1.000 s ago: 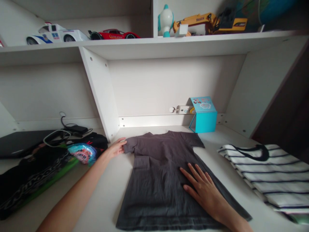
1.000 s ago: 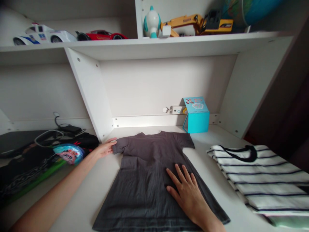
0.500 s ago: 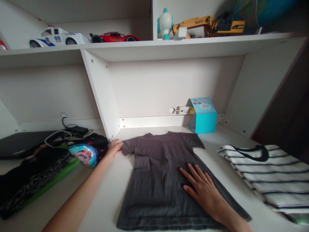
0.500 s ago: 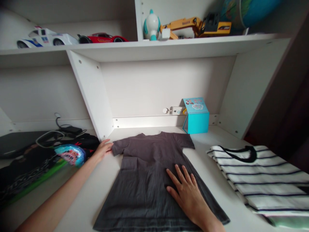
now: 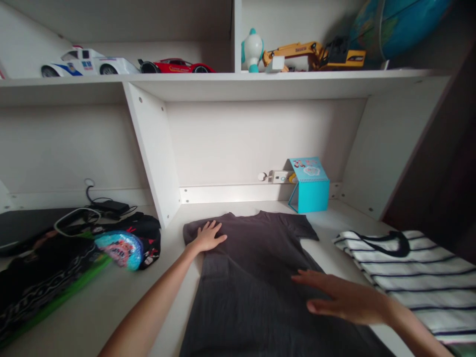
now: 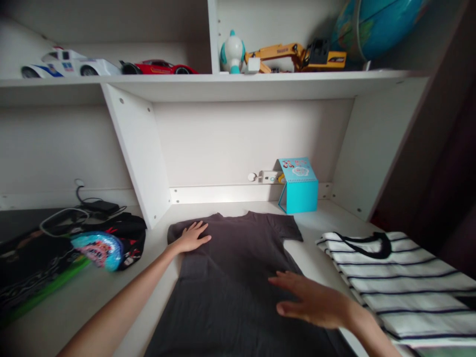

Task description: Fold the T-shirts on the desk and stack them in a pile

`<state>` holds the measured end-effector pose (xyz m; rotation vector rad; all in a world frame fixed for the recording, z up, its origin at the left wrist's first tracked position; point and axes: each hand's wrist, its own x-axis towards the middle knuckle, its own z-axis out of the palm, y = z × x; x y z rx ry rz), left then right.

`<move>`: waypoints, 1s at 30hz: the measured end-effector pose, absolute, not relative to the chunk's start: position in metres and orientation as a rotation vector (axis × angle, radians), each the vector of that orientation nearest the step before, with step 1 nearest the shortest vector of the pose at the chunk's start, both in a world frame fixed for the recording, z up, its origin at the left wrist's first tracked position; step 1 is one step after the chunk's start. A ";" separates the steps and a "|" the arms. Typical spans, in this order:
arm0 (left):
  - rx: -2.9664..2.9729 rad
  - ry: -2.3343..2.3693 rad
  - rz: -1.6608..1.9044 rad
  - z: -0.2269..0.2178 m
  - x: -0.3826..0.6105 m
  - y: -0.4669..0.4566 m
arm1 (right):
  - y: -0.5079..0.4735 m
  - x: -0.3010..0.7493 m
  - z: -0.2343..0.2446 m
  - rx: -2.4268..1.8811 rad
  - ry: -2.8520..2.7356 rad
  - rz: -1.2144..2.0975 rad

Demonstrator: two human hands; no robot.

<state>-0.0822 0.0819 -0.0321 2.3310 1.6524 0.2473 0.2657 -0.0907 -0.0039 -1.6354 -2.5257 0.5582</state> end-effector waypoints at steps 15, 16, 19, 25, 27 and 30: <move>2.349 1.748 0.159 -0.033 -0.100 0.092 | 0.097 0.238 -0.039 -2.113 -2.063 0.193; 2.353 1.749 0.167 -0.034 -0.101 0.093 | 0.093 0.231 -0.033 -2.107 -2.080 0.186; 2.362 1.754 0.190 -0.038 -0.101 0.094 | 0.060 0.186 -0.011 -1.961 -2.233 0.158; 2.369 1.741 0.185 -0.037 -0.101 0.091 | -0.062 0.080 -0.020 -0.847 -2.810 0.233; 2.353 1.733 0.172 -0.035 -0.102 0.090 | -0.087 0.064 -0.050 -0.715 -2.750 -0.017; 2.312 1.686 0.110 -0.032 -0.107 0.092 | -0.112 0.050 -0.106 -0.704 -2.469 -0.415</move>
